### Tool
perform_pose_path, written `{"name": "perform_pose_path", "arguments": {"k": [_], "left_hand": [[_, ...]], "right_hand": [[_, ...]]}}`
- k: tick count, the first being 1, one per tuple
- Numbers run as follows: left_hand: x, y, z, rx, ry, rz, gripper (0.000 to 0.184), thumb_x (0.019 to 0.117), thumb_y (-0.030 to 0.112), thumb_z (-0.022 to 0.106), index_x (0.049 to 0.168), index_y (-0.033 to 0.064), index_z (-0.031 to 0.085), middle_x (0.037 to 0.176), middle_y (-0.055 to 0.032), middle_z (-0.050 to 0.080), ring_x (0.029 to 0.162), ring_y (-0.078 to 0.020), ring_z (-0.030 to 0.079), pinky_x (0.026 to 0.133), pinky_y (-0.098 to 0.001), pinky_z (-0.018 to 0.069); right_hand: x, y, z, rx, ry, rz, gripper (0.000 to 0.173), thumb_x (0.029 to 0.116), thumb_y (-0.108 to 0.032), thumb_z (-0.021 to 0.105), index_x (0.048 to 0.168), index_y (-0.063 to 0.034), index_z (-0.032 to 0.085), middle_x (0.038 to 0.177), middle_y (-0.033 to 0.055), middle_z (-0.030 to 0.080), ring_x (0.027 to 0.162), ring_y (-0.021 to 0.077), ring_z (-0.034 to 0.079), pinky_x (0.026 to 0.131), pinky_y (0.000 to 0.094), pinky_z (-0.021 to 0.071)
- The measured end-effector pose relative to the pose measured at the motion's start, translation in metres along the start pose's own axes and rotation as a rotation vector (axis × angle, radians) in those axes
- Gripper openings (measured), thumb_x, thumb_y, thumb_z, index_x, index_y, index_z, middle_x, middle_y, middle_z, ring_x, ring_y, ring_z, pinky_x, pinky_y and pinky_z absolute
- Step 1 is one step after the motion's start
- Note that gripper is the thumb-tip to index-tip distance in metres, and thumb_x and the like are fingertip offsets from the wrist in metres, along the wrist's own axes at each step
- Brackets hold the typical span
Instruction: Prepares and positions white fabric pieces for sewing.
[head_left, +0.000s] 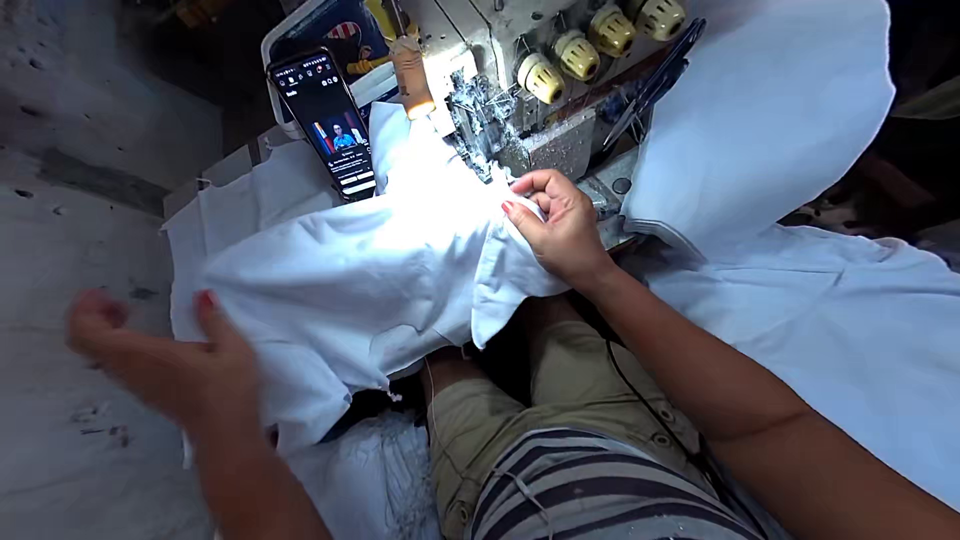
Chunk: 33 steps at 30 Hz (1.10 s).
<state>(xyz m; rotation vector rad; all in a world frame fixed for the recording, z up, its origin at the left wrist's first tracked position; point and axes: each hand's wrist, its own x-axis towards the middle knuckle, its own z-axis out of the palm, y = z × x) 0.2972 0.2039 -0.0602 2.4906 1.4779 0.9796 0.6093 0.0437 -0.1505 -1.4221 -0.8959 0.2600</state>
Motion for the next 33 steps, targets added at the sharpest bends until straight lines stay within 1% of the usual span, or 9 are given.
{"name": "perform_pose_path", "arguments": {"k": [4,8,15,17,19,22,25,28,33], "left_hand": [[-0.095,0.075,0.094,-0.291,-0.141,0.442,0.087,0.0832,0.049,0.081,0.138,-0.0081,0.045,0.138,-0.0344,0.05,0.128,-0.0423,0.053,0.106,-0.0544,0.0432],[-0.115,0.071,0.13,-0.297,-0.201,0.467,0.019,0.0892,0.006,0.063,0.103,0.0014,0.074,0.099,-0.0195,0.072,0.094,-0.0344,0.07,0.084,-0.0509,0.0549],[0.02,0.047,0.045,0.146,-0.235,0.544,0.023,0.0968,-0.003,0.049,0.104,-0.0053,0.071,0.112,-0.0334,0.065,0.109,-0.0567,0.059,0.092,-0.0722,0.039],[0.024,0.065,0.056,0.169,-0.339,0.478,0.029,0.0996,-0.005,0.048,0.12,-0.0074,0.068,0.123,-0.0382,0.058,0.117,-0.0612,0.053,0.096,-0.076,0.036],[-0.007,0.086,0.075,0.078,-0.227,0.497,0.034,0.0993,0.003,0.047,0.128,-0.0081,0.062,0.129,-0.0356,0.057,0.121,-0.0532,0.055,0.101,-0.064,0.0433],[-0.092,0.11,0.121,-0.223,-0.009,0.633,0.037,0.0907,0.026,0.071,0.115,-0.0001,0.062,0.115,-0.024,0.061,0.108,-0.036,0.062,0.093,-0.0447,0.0511],[-0.14,0.118,0.166,-0.355,0.078,0.588,0.05,0.0833,0.04,0.081,0.116,0.0147,0.053,0.117,-0.0118,0.052,0.111,-0.0268,0.053,0.1,-0.036,0.0435],[-0.151,0.117,0.183,-0.353,0.18,0.543,0.042,0.0868,0.027,0.077,0.116,0.0158,0.049,0.116,-0.0089,0.048,0.112,-0.0245,0.05,0.103,-0.0333,0.0389],[-0.149,0.108,0.172,-0.404,0.09,0.601,0.012,0.0945,0.006,0.065,0.104,0.0087,0.072,0.095,-0.0097,0.066,0.097,-0.0226,0.063,0.094,-0.0333,0.0474]], "right_hand": [[0.009,-0.005,0.001,-0.013,-0.021,0.096,0.033,0.0957,-0.013,0.068,0.124,0.0,0.058,0.07,-0.0047,0.056,0.058,-0.0015,0.049,0.06,0.016,0.0451],[0.002,-0.016,-0.022,0.079,-0.204,0.337,0.057,0.0929,-0.009,0.07,0.143,-0.0025,0.044,0.091,0.0075,0.071,0.073,0.0085,0.069,0.071,0.0263,0.0593],[-0.037,-0.005,-0.026,0.064,-0.468,0.349,0.006,0.0966,-0.005,0.064,0.093,-0.0012,0.066,0.067,-0.0013,0.057,0.055,0.0014,0.051,0.053,0.0176,0.0443],[-0.048,0.0,-0.016,0.005,-0.411,0.355,0.009,0.0997,-0.009,0.063,0.094,-0.0023,0.065,0.075,0.0026,0.061,0.063,0.0046,0.057,0.061,0.0216,0.0497],[-0.055,0.006,-0.013,-0.102,-0.326,0.278,0.011,0.1,-0.012,0.062,0.096,-0.0031,0.066,0.082,0.0032,0.064,0.07,0.0053,0.06,0.067,0.0235,0.0515],[-0.061,0.004,-0.016,-0.233,-0.264,0.118,0.015,0.0984,-0.012,0.059,0.095,-0.0001,0.067,0.098,0.0116,0.066,0.086,0.0142,0.064,0.075,0.03,0.0533],[-0.062,-0.006,-0.019,-0.153,-0.273,0.114,0.012,0.0989,-0.011,0.056,0.095,-0.0026,0.063,0.087,0.0054,0.063,0.076,0.0056,0.06,0.068,0.0199,0.0502],[-0.064,-0.014,-0.019,0.126,-0.321,0.317,0.008,0.1052,-0.012,0.052,0.1,-0.0063,0.055,0.066,-0.0037,0.056,0.054,-0.0016,0.051,0.053,0.0144,0.0451],[-0.075,-0.007,-0.018,0.244,-0.311,0.494,0.026,0.111,-0.022,0.041,0.114,-0.0057,0.06,0.079,-0.0024,0.06,0.063,0.0022,0.059,0.059,0.0198,0.0539]]}}
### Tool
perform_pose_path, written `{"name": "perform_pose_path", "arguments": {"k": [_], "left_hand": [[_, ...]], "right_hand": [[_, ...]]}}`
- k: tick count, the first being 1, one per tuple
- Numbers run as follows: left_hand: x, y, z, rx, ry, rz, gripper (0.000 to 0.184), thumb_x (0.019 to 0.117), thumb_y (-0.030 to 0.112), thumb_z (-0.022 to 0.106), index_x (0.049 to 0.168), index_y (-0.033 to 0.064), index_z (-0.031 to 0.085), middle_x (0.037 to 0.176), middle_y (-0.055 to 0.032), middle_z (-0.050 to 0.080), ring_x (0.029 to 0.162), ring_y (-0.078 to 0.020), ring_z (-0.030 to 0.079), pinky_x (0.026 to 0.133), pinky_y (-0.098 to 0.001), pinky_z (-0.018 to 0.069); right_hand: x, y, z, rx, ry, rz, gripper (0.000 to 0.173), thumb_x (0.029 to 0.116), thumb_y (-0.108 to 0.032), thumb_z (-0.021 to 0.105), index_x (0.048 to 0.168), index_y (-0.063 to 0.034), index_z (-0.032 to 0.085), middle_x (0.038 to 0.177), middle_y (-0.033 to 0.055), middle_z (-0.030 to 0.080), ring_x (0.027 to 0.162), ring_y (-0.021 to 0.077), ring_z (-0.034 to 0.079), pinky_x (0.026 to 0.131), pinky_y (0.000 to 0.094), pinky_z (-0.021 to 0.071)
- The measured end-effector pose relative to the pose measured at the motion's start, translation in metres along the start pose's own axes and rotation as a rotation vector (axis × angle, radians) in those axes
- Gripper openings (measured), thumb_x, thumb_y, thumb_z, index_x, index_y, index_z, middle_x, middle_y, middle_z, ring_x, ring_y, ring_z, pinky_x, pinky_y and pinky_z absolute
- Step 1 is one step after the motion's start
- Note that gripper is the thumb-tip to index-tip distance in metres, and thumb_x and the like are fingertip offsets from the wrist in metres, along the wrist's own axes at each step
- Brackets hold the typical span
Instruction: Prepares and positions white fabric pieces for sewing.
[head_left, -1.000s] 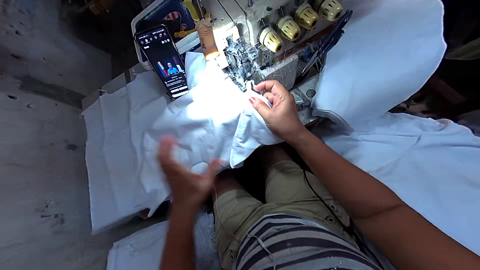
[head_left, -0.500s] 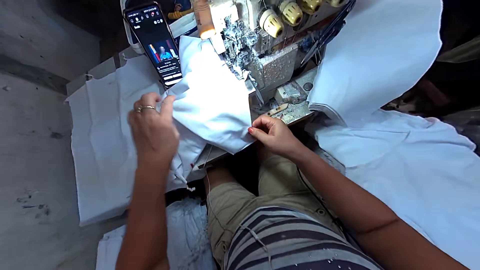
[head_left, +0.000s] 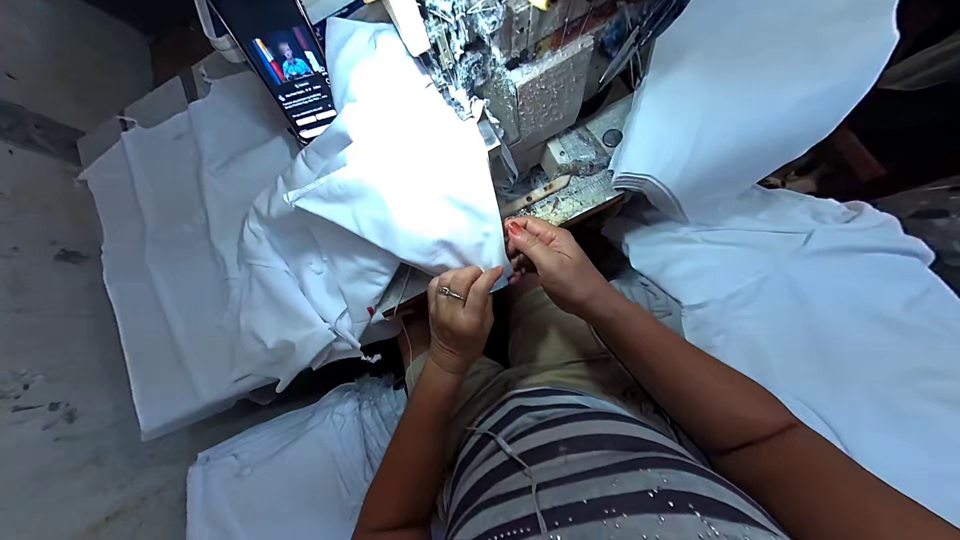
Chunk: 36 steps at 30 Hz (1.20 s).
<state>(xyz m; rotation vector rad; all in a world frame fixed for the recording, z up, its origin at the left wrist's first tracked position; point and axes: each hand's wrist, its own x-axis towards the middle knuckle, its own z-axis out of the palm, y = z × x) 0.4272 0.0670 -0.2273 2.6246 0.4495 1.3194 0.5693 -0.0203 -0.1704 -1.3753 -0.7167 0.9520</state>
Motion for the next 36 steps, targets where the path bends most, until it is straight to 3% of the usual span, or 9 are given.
{"name": "perform_pose_path", "arguments": {"k": [6,10,16,19,22,25,29,32,36], "left_hand": [[-0.001,-0.004,-0.017,-0.158,-0.166,-0.038,0.023,0.086,0.018,0.069,0.105,0.006,0.071,0.105,-0.0135,0.064,0.105,-0.0254,0.061,0.097,-0.0357,0.0478],[-0.001,-0.001,-0.015,-0.16,-0.144,-0.045,0.035,0.0875,0.024,0.066,0.117,0.0046,0.069,0.116,-0.015,0.063,0.112,-0.026,0.058,0.102,-0.0353,0.0437],[0.004,-0.005,-0.01,-0.119,-0.074,0.011,0.017,0.0973,0.009,0.066,0.111,0.0029,0.075,0.107,-0.0149,0.069,0.103,-0.0238,0.063,0.095,-0.0314,0.0486],[0.007,-0.007,-0.015,-0.138,-0.087,-0.006,0.02,0.0965,0.0,0.061,0.11,-0.0001,0.075,0.096,-0.0154,0.066,0.093,-0.0236,0.063,0.088,-0.0289,0.0497],[0.011,-0.006,-0.023,-0.16,-0.133,-0.022,0.019,0.096,0.003,0.063,0.111,0.0009,0.075,0.095,-0.0144,0.062,0.091,-0.0226,0.059,0.085,-0.028,0.0493],[0.011,-0.003,-0.023,-0.171,-0.152,0.01,0.021,0.0945,0.009,0.067,0.113,0.0012,0.074,0.101,-0.0146,0.065,0.096,-0.0227,0.061,0.089,-0.029,0.049],[0.008,-0.007,-0.021,-0.176,-0.082,-0.002,0.016,0.0943,0.002,0.066,0.107,0.0003,0.076,0.093,-0.014,0.065,0.091,-0.0213,0.062,0.086,-0.0269,0.0502],[0.008,-0.003,-0.021,-0.171,-0.125,0.017,0.025,0.0932,0.014,0.069,0.114,0.0016,0.073,0.105,-0.0141,0.063,0.102,-0.022,0.059,0.095,-0.028,0.0457],[0.01,-0.006,-0.023,-0.224,-0.076,-0.032,0.015,0.0939,0.001,0.065,0.103,-0.0005,0.077,0.092,-0.0145,0.067,0.092,-0.0208,0.064,0.088,-0.0267,0.0506]], "right_hand": [[-0.005,0.013,-0.005,-0.068,-0.071,-0.088,0.018,0.0927,-0.001,0.07,0.11,0.0021,0.069,0.083,0.0009,0.069,0.068,-0.0002,0.062,0.066,0.0157,0.0546],[-0.01,0.016,-0.011,-0.16,-0.105,-0.129,0.022,0.0897,0.001,0.071,0.111,0.004,0.07,0.096,0.0054,0.069,0.079,0.0013,0.065,0.074,0.0158,0.0565],[-0.019,0.014,-0.011,-0.429,-0.075,-0.278,0.012,0.0956,-0.007,0.065,0.099,0.0023,0.073,0.094,0.0062,0.062,0.083,0.0019,0.06,0.075,0.0131,0.0515],[-0.021,0.016,-0.011,-0.478,-0.071,-0.349,0.014,0.0949,-0.007,0.066,0.102,0.0023,0.074,0.093,0.0068,0.064,0.085,0.0035,0.062,0.077,0.014,0.0525],[-0.022,0.015,-0.012,-0.475,-0.092,-0.347,0.019,0.0951,-0.007,0.065,0.109,0.0034,0.073,0.096,0.0076,0.064,0.086,0.004,0.063,0.079,0.0146,0.0534],[-0.022,0.014,-0.01,-0.461,-0.095,-0.356,0.015,0.0942,-0.006,0.066,0.104,0.0029,0.074,0.095,0.0065,0.063,0.085,0.002,0.062,0.078,0.0128,0.0525],[-0.023,0.015,-0.01,-0.457,-0.076,-0.36,0.014,0.0939,-0.007,0.066,0.101,0.002,0.075,0.094,0.006,0.065,0.085,0.0016,0.063,0.078,0.0124,0.0527],[-0.024,0.013,-0.011,-0.43,-0.093,-0.355,0.012,0.093,-0.006,0.067,0.097,0.0021,0.075,0.093,0.0054,0.065,0.084,0.0001,0.062,0.077,0.0115,0.0521],[-0.023,0.012,-0.011,-0.421,-0.1,-0.364,0.014,0.0936,-0.005,0.066,0.1,0.0023,0.075,0.093,0.0048,0.064,0.084,-0.0007,0.061,0.076,0.0101,0.0511]]}}
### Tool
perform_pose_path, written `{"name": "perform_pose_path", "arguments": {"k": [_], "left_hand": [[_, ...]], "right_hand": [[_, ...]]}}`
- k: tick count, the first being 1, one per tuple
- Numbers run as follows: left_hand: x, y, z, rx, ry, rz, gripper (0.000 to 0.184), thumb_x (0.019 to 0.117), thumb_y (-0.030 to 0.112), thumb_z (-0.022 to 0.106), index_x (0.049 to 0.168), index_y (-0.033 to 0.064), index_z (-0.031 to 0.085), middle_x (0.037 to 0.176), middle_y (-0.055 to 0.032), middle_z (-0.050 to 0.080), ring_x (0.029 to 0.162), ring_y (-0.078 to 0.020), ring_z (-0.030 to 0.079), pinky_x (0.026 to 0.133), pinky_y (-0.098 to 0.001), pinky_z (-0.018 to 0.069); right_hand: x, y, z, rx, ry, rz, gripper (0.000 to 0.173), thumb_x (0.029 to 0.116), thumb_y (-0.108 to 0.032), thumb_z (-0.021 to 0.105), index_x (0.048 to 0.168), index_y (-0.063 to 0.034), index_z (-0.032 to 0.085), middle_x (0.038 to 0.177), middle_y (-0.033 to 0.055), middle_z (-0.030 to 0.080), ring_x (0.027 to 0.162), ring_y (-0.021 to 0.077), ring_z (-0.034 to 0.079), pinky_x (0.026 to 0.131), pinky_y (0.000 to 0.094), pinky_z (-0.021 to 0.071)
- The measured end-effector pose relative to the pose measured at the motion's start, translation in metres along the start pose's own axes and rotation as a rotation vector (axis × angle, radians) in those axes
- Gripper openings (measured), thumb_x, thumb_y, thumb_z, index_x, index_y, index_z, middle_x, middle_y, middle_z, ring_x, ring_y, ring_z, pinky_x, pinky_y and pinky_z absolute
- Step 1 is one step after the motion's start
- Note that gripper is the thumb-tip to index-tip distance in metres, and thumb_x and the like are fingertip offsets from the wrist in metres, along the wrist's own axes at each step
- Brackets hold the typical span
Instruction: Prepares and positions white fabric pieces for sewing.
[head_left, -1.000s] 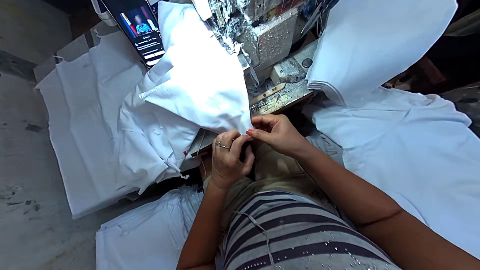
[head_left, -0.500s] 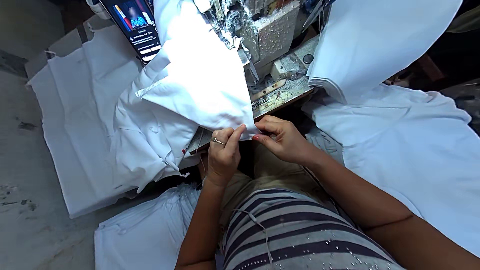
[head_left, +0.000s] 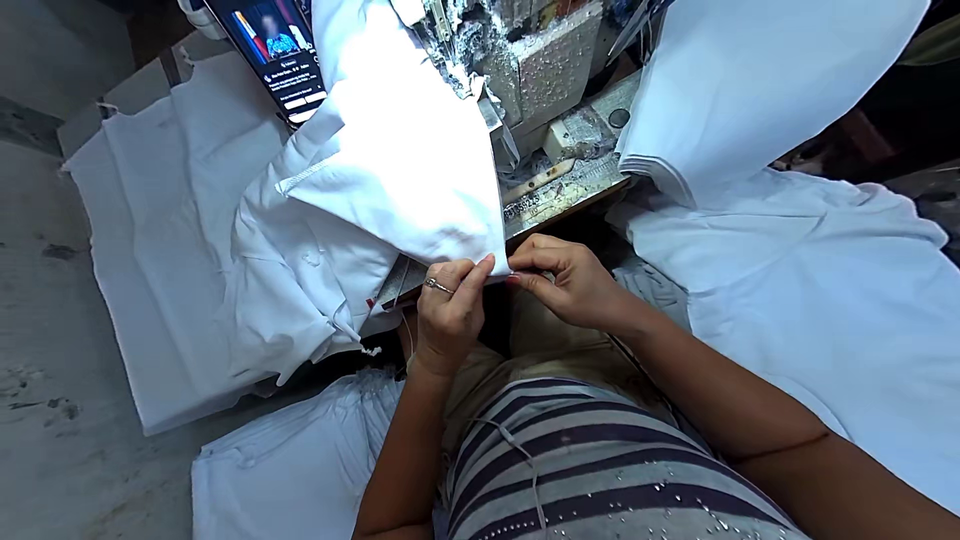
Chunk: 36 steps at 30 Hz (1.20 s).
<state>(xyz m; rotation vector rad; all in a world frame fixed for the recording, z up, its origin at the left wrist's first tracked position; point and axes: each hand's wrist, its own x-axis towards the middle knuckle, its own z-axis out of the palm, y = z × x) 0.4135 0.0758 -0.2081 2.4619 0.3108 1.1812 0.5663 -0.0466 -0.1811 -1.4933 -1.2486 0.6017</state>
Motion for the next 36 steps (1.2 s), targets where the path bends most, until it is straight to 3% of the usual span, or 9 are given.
{"name": "perform_pose_path", "arguments": {"k": [2,4,6,9,12,15,20,27,36], "left_hand": [[0.004,0.004,-0.008,-0.191,0.0,-0.19,0.015,0.0977,0.001,0.06,0.104,-0.0013,0.073,0.097,-0.0097,0.067,0.098,-0.013,0.063,0.09,-0.024,0.0503],[0.017,0.007,-0.024,-0.446,0.053,-0.491,0.014,0.1038,0.006,0.05,0.11,0.0076,0.062,0.104,0.0084,0.065,0.1,0.0015,0.062,0.09,-0.0211,0.0535],[0.039,0.004,-0.042,-0.572,0.184,-0.648,0.016,0.1068,0.009,0.043,0.116,0.0156,0.054,0.103,0.0155,0.064,0.098,0.0018,0.064,0.091,-0.0264,0.0557],[0.075,0.004,-0.069,-0.359,0.284,-0.462,0.013,0.1095,0.013,0.043,0.115,0.0116,0.056,0.098,0.0145,0.064,0.091,0.0044,0.064,0.084,-0.0202,0.0557],[0.092,0.019,-0.081,-0.064,0.15,-0.119,0.019,0.109,0.021,0.05,0.104,0.0054,0.059,0.096,0.0077,0.061,0.091,0.0077,0.059,0.081,-0.0124,0.0499],[0.078,0.027,-0.068,0.022,-0.091,0.111,0.023,0.1053,0.026,0.058,0.097,0.0057,0.064,0.092,-0.0067,0.059,0.092,-0.0131,0.058,0.085,-0.0243,0.0465],[0.028,0.003,-0.015,0.042,-0.353,0.151,0.016,0.0976,0.006,0.065,0.108,-0.0002,0.075,0.086,-0.0142,0.071,0.081,-0.0272,0.069,0.076,-0.0367,0.0561],[0.021,0.003,-0.009,0.14,-0.226,0.174,0.015,0.0957,0.008,0.067,0.105,0.0063,0.079,0.096,-0.0125,0.07,0.095,-0.027,0.064,0.09,-0.0372,0.0484],[0.016,0.0,-0.005,0.102,-0.251,0.23,0.017,0.0942,0.003,0.066,0.106,0.0056,0.079,0.08,-0.0095,0.066,0.08,-0.0249,0.063,0.078,-0.0349,0.0491]], "right_hand": [[-0.001,0.002,-0.002,-0.009,-0.001,0.001,0.014,0.0946,-0.006,0.065,0.1,0.0023,0.075,0.092,0.0045,0.063,0.083,-0.0006,0.06,0.076,0.0101,0.0507],[-0.001,0.005,-0.004,-0.022,-0.003,0.023,0.015,0.0969,-0.009,0.061,0.097,0.0006,0.073,0.093,0.0038,0.062,0.084,-0.0001,0.059,0.076,0.0114,0.0504],[0.001,0.009,-0.005,0.053,-0.007,0.114,0.016,0.0983,-0.01,0.057,0.097,-0.0006,0.07,0.096,0.0035,0.063,0.086,0.001,0.06,0.077,0.015,0.0511],[0.015,0.012,-0.002,0.335,0.013,0.318,0.016,0.1021,-0.011,0.055,0.112,0.0002,0.06,0.096,0.0027,0.064,0.079,0.0041,0.065,0.071,0.0231,0.0577],[0.031,0.013,0.002,0.423,0.05,0.352,0.031,0.098,-0.005,0.064,0.127,0.0029,0.057,0.088,0.0012,0.069,0.069,0.0034,0.066,0.063,0.0203,0.0574],[0.025,0.009,-0.001,0.24,0.019,0.286,0.013,0.0955,-0.003,0.066,0.108,0.0023,0.068,0.083,0.0032,0.07,0.066,0.0004,0.065,0.063,0.0174,0.0569],[0.003,0.012,-0.005,0.125,0.021,0.271,0.011,0.099,-0.005,0.059,0.097,0.0001,0.069,0.083,0.0008,0.068,0.068,-0.0015,0.064,0.066,0.0166,0.0565],[-0.007,0.01,-0.009,0.176,0.012,0.24,0.012,0.0989,-0.004,0.059,0.099,0.0012,0.07,0.089,0.0009,0.067,0.071,-0.002,0.063,0.068,0.0139,0.0558],[-0.011,0.012,-0.009,0.301,-0.035,0.281,0.016,0.1013,-0.004,0.055,0.094,-0.0015,0.069,0.079,-0.0024,0.068,0.066,0.0,0.064,0.065,0.0166,0.0575]]}}
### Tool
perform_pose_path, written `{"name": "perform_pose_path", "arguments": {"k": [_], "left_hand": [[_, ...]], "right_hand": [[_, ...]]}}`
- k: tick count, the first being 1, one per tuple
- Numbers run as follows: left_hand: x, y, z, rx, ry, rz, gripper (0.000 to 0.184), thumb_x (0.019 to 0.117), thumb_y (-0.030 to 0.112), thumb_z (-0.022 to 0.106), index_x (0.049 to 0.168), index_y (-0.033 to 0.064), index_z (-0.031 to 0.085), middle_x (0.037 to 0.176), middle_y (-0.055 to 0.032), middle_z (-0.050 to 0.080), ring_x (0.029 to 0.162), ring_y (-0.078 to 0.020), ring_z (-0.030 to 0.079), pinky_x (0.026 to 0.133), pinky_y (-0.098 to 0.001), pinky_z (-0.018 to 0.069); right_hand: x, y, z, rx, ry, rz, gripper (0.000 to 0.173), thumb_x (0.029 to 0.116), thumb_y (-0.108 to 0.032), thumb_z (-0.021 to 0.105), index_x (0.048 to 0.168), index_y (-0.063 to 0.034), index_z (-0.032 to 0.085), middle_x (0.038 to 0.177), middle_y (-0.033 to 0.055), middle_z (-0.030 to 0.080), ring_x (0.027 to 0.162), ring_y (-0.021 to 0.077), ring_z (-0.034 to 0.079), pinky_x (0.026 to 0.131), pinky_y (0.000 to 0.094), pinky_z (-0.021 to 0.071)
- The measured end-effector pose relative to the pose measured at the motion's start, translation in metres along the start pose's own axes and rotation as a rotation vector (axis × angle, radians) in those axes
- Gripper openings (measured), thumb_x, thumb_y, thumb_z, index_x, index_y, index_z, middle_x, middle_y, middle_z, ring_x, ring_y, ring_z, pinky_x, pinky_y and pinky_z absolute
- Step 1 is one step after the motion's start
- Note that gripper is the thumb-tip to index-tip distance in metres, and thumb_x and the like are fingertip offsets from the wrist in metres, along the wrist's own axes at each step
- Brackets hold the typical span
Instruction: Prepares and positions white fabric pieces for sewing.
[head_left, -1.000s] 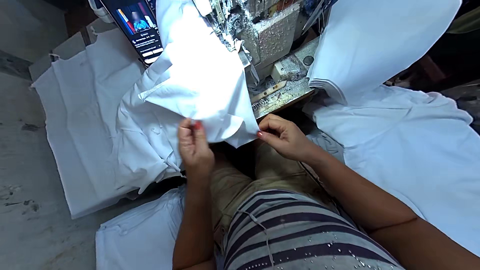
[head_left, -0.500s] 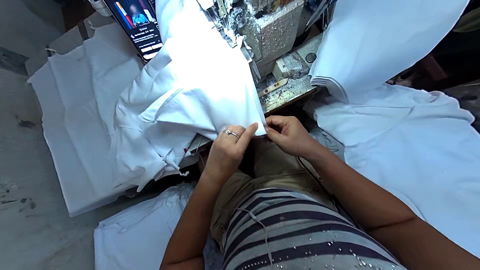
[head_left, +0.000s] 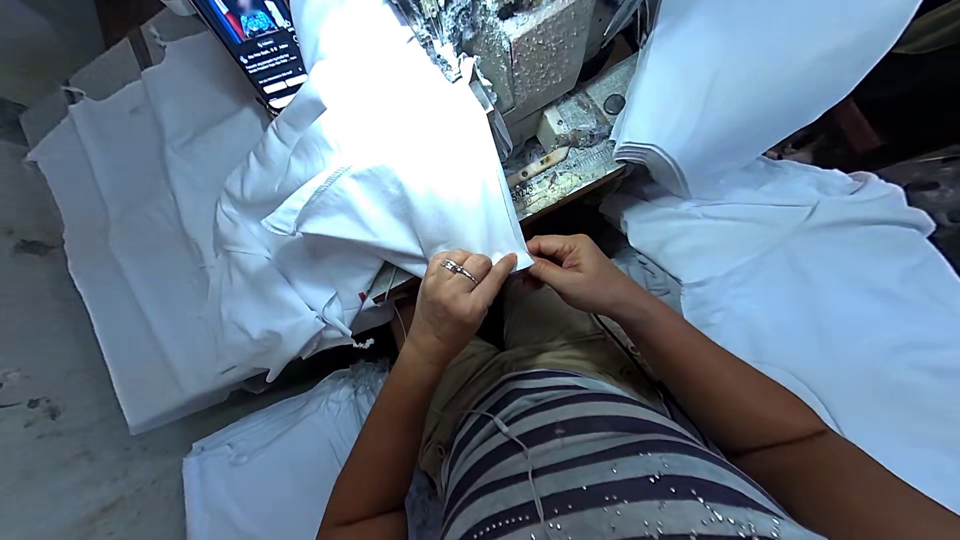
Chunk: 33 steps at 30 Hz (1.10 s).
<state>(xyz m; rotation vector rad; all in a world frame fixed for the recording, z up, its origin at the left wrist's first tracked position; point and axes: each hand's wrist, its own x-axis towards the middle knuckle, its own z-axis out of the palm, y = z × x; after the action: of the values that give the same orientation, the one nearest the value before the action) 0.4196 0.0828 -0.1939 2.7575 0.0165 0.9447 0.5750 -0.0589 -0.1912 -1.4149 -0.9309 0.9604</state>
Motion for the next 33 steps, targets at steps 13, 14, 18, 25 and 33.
{"name": "perform_pose_path", "arguments": {"k": [13,14,18,25,33], "left_hand": [[0.014,0.013,0.023,0.218,0.17,-0.093,0.02,0.0952,0.014,0.064,0.115,0.0151,0.061,0.131,-0.0114,0.062,0.139,-0.0294,0.047,0.12,-0.0572,0.0178],[0.016,0.012,0.02,0.23,0.143,-0.085,0.018,0.0957,0.011,0.063,0.113,0.0154,0.065,0.128,-0.0102,0.066,0.136,-0.0289,0.051,0.119,-0.0584,0.0201],[0.019,0.008,0.011,0.269,0.04,-0.069,0.021,0.0944,0.006,0.063,0.111,0.0154,0.072,0.127,-0.0083,0.07,0.132,-0.0293,0.057,0.115,-0.064,0.0228],[0.055,-0.017,-0.01,0.382,-0.049,-0.109,0.029,0.0965,0.002,0.061,0.119,0.0166,0.074,0.132,-0.0061,0.07,0.132,-0.0305,0.059,0.11,-0.0704,0.0253],[0.083,-0.04,-0.035,0.403,-0.109,-0.056,0.036,0.0963,-0.001,0.057,0.119,0.0179,0.076,0.128,-0.0054,0.072,0.122,-0.0335,0.066,0.106,-0.0754,0.025]], "right_hand": [[-0.007,-0.02,0.014,-0.249,0.271,-0.241,0.027,0.0959,-0.01,0.055,0.07,-0.0021,0.057,0.096,0.0049,0.056,0.081,-0.0033,0.053,0.069,0.0077,0.0449],[-0.008,-0.019,0.015,-0.247,0.285,-0.245,0.027,0.0955,-0.01,0.055,0.07,-0.0022,0.057,0.095,0.0044,0.055,0.08,-0.0039,0.052,0.067,0.0071,0.0445],[-0.003,-0.011,0.018,-0.261,0.324,-0.217,0.027,0.0955,-0.01,0.057,0.07,-0.0019,0.058,0.094,0.0041,0.055,0.076,-0.0048,0.05,0.064,0.0062,0.0423],[0.048,-0.016,0.016,-0.239,0.408,-0.309,0.026,0.0976,-0.01,0.056,0.075,-0.0006,0.063,0.093,0.0054,0.057,0.084,-0.0003,0.053,0.071,0.0109,0.0422],[0.081,-0.033,0.014,-0.196,0.455,-0.323,0.026,0.0985,-0.011,0.057,0.074,-0.0038,0.063,0.092,0.003,0.059,0.087,-0.0005,0.055,0.075,0.0127,0.0442]]}}
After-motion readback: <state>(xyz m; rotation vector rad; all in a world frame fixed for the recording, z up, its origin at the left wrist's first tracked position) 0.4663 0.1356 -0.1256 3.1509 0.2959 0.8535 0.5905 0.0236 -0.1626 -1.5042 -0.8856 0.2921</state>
